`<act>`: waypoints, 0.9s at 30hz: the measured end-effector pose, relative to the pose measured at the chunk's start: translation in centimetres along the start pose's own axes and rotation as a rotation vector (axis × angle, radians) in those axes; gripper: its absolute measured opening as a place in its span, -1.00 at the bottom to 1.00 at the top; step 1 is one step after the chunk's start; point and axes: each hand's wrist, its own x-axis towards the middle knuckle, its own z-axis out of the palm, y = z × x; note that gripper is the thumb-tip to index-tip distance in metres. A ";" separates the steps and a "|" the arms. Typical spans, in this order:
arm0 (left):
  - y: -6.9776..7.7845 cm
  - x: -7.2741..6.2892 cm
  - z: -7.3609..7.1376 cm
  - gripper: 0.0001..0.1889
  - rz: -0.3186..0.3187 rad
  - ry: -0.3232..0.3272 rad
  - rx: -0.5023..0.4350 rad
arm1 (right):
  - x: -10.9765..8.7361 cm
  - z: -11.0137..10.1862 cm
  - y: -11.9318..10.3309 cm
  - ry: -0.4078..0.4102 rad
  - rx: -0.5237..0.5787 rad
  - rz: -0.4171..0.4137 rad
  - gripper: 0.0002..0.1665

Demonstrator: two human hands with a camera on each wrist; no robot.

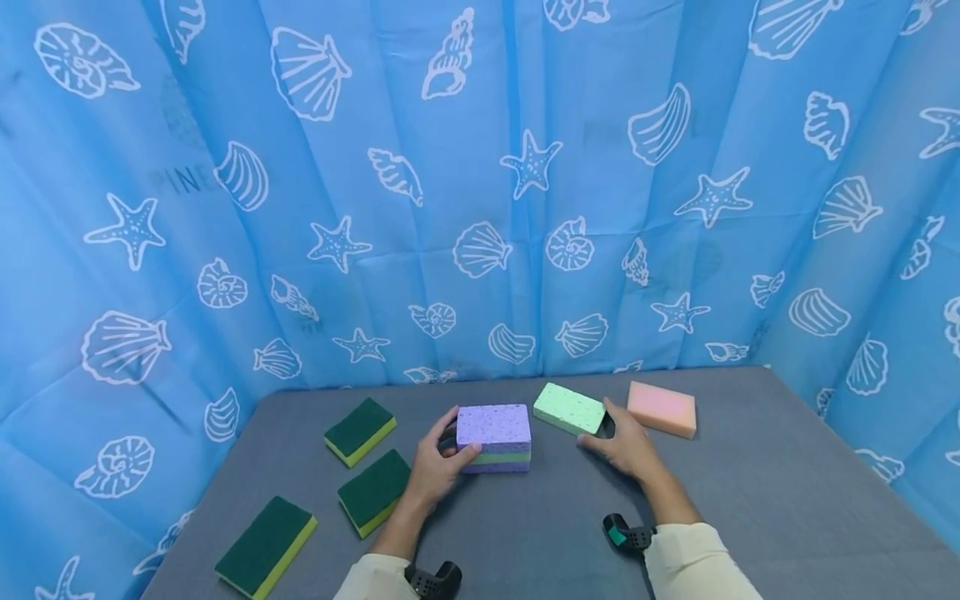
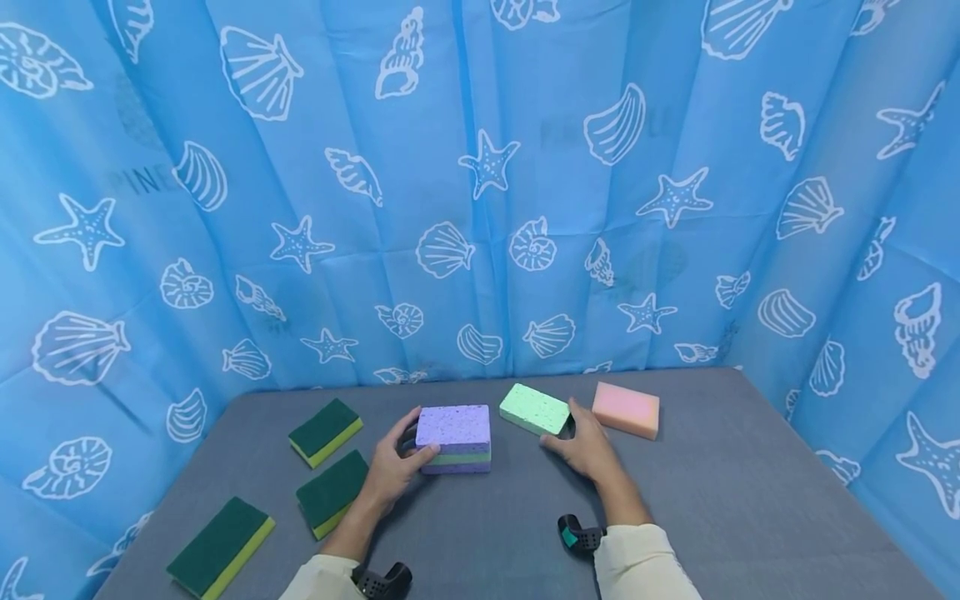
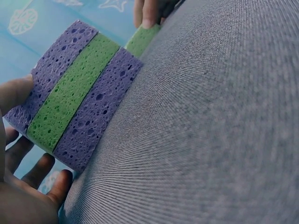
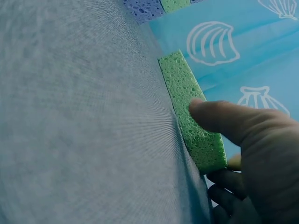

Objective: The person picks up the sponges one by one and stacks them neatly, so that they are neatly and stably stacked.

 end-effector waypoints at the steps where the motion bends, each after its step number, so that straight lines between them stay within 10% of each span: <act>1: 0.0 0.0 0.0 -0.29 -0.002 -0.002 -0.002 | -0.1 0.1 0.0 0.003 -0.011 0.002 0.12; 27: -0.1 0.0 -0.1 -0.29 0.008 -0.005 -0.026 | -0.1 -0.8 -0.5 0.162 0.118 0.021 -0.13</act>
